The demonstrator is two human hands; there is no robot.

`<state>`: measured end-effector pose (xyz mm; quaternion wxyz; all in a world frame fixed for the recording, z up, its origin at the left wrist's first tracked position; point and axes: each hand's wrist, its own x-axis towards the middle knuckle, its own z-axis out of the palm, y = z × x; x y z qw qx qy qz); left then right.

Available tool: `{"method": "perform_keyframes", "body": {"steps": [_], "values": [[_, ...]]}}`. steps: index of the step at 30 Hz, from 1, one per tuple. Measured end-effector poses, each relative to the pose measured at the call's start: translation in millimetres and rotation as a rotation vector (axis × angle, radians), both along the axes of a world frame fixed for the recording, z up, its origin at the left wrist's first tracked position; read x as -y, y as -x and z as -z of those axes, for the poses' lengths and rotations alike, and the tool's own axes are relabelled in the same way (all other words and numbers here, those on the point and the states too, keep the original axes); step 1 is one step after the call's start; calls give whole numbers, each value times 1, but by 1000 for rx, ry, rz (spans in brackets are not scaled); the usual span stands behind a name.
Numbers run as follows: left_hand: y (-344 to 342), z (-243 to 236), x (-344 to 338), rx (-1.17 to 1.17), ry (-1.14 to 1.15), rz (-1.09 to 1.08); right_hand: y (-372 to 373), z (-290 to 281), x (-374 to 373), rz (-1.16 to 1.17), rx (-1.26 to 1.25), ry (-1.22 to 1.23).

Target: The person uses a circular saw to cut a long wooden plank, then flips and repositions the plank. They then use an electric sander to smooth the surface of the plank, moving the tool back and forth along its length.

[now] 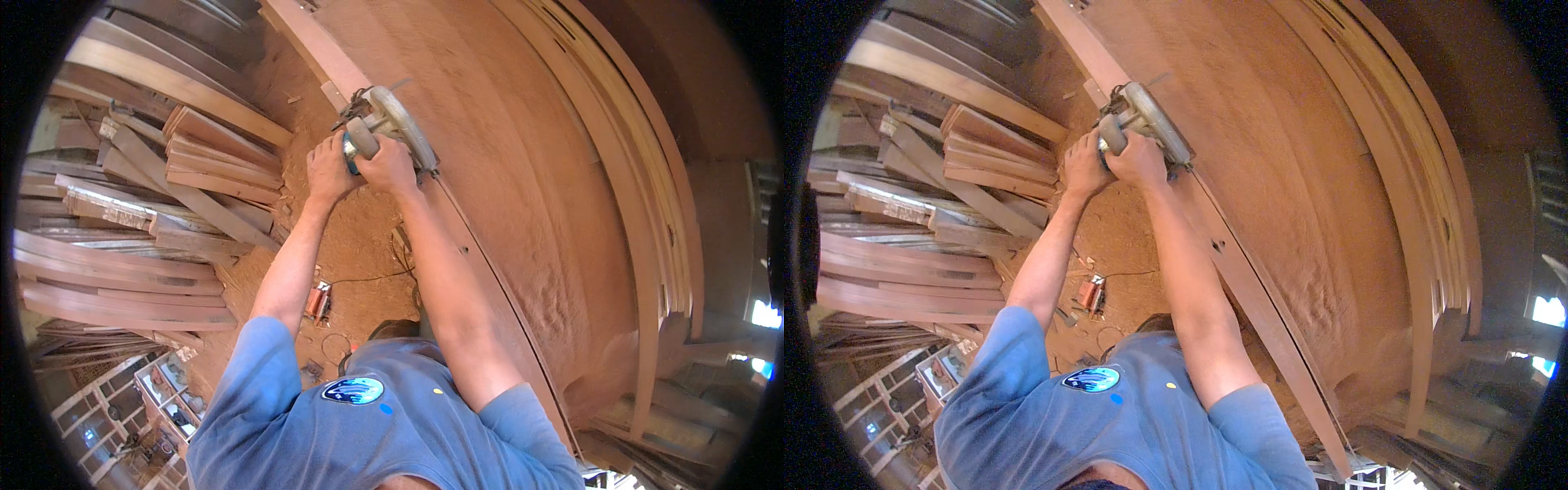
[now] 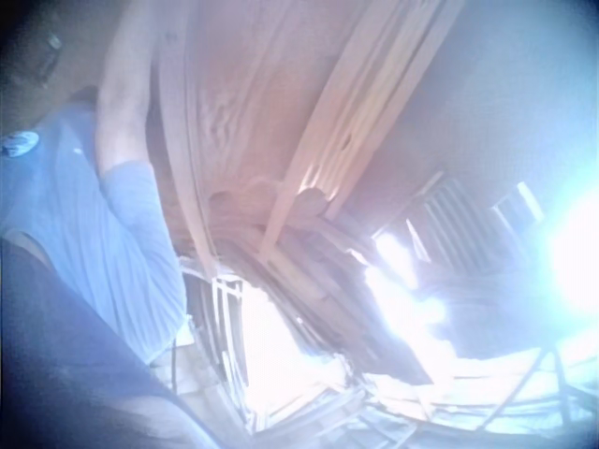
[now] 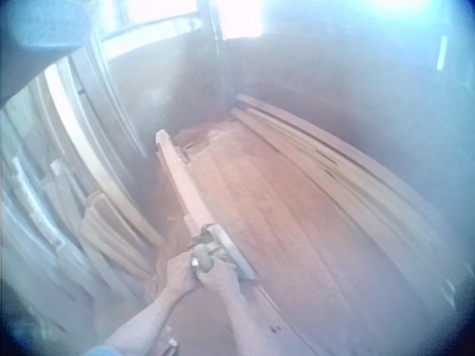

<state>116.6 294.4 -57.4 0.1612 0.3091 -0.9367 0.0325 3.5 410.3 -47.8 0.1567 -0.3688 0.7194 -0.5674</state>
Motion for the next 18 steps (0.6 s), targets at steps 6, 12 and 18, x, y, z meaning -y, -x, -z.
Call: {"method": "perform_keyframes", "body": {"steps": [6, 12, 18], "values": [[4, -6, 9, 24, 0, -4, 5, -6, 9, 14, -12, -10], [7, -10, 27, 40, -19, -6, 10, -13, 23, 13, 30, -24], [14, -14, 35, 59, -27, -30, 14, -14, 34, 21, 42, -7]]}}
